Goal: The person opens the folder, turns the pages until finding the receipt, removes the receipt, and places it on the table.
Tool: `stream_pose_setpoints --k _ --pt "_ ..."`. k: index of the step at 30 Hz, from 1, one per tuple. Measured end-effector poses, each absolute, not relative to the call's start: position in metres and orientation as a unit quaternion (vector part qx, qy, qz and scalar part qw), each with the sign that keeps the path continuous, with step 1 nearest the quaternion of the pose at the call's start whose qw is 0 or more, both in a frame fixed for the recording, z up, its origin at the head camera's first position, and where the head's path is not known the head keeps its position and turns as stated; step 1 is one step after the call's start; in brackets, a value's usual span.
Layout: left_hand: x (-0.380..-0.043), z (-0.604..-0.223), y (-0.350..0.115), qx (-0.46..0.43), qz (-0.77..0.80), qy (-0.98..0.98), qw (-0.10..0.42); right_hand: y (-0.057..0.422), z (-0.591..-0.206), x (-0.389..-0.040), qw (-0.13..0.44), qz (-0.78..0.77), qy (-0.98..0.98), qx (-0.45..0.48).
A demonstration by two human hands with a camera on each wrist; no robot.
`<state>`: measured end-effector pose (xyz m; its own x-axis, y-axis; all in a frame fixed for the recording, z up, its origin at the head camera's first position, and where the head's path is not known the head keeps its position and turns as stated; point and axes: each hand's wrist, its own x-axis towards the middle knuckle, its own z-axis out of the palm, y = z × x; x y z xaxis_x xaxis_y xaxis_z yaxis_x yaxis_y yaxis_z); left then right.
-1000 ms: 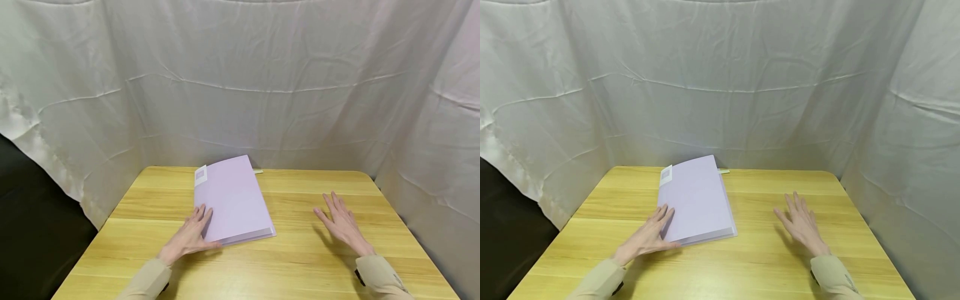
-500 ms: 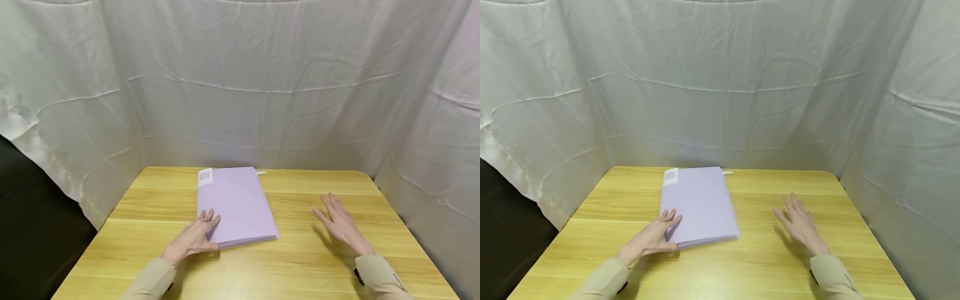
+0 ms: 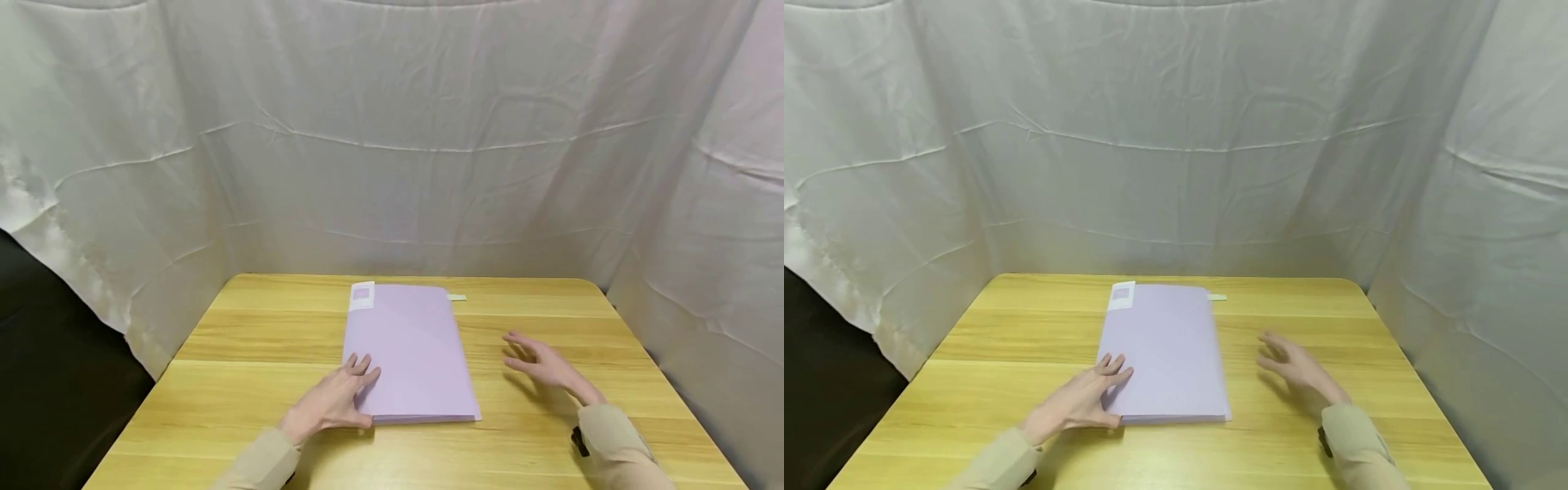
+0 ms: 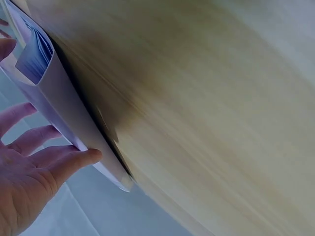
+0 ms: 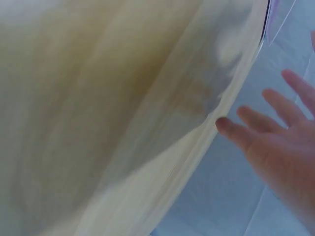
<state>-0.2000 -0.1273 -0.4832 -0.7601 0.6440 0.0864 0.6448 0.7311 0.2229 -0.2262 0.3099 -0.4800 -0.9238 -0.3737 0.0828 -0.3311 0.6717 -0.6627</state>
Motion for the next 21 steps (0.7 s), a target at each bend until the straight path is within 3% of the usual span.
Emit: stream_pose_setpoints --k 13,21 --pt "-0.183 -0.48 -0.101 -0.367 -0.097 -0.925 -0.035 0.314 -0.487 -0.255 0.156 -0.36 0.891 -0.227" --pt "-0.177 -0.482 -0.099 -0.369 -0.11 -0.923 -0.029 0.305 -0.488 -0.265 0.216 -0.35 0.886 -0.215"
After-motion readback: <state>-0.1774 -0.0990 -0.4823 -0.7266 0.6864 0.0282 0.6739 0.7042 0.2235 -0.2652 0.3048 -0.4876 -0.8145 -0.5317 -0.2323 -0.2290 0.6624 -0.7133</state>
